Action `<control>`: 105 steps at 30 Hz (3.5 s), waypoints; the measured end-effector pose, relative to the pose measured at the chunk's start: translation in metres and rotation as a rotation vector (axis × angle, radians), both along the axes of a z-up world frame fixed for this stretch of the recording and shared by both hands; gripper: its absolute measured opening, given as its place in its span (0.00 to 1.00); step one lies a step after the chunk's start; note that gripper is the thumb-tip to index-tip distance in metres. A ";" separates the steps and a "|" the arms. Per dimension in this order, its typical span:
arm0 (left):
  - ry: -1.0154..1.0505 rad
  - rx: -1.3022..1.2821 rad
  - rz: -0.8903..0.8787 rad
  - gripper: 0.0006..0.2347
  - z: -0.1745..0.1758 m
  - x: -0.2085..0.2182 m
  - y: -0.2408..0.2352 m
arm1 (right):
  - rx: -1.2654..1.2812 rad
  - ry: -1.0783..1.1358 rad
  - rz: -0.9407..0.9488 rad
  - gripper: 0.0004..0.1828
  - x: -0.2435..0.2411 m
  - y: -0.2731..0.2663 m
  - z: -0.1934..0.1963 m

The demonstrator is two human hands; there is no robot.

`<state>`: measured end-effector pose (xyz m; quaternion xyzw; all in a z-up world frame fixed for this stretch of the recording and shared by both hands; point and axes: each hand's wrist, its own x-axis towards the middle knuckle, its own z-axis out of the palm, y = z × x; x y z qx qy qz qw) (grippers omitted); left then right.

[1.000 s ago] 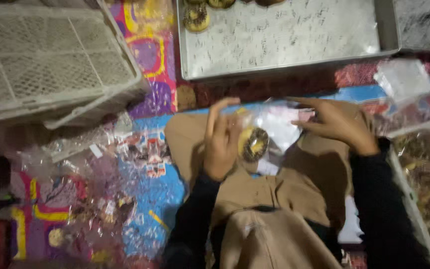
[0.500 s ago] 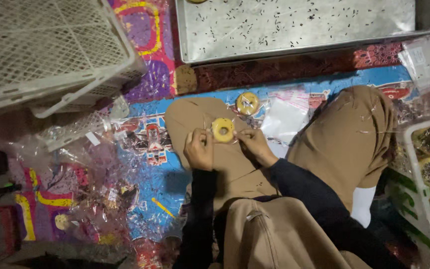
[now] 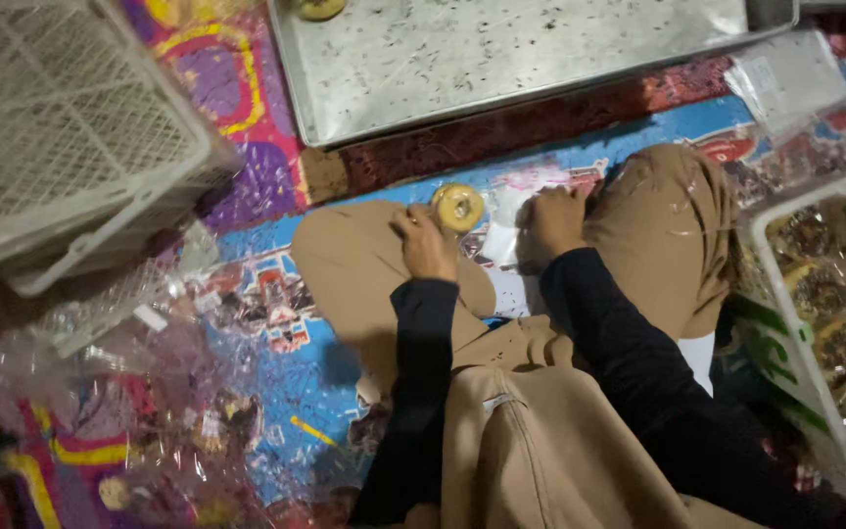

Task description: The person sits on the floor and repeatedly picks donuts from a metal tray, places them into clear plastic bags, and sets the filled bags into a white basket. The person handles both plain and chocolate-topped donuts throughout the clip.

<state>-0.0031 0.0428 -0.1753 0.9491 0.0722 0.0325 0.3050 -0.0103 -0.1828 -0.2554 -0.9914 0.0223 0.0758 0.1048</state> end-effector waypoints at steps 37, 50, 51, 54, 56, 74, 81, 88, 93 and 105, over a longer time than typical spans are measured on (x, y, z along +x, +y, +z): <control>-0.028 -2.541 0.642 0.14 0.054 0.009 0.101 | 0.528 -0.582 0.193 0.41 0.333 0.168 0.132; -0.008 -2.701 0.366 0.17 0.057 0.009 -0.002 | 0.647 -0.376 0.011 0.30 -0.030 0.091 0.306; -0.017 -2.655 0.224 0.19 0.070 -0.004 -0.018 | 0.547 -0.481 0.063 0.30 -0.029 0.094 0.309; -0.118 -2.499 0.029 0.23 0.105 -0.013 -0.028 | 0.459 -0.554 0.230 0.33 -0.018 0.094 0.313; -0.201 -2.375 -0.022 0.26 0.119 -0.008 -0.017 | 0.665 -0.457 0.273 0.31 -0.017 0.091 0.314; -0.419 -0.366 -0.614 0.06 0.224 -0.016 -0.001 | 1.197 -0.084 0.179 0.12 -0.042 -0.010 0.381; -0.641 -0.415 -0.671 0.07 0.297 -0.037 -0.008 | 0.737 -0.669 0.542 0.14 -0.042 0.004 0.357; -0.661 -0.118 -0.760 0.11 0.315 -0.041 0.029 | 0.129 -0.797 0.475 0.27 -0.027 -0.025 0.285; -0.532 -0.468 -0.480 0.07 0.275 -0.035 0.048 | 0.296 -0.197 0.318 0.39 0.005 -0.063 0.273; -0.370 -0.412 0.167 0.09 0.141 0.015 0.056 | 2.212 0.146 -0.097 0.06 0.030 0.093 0.081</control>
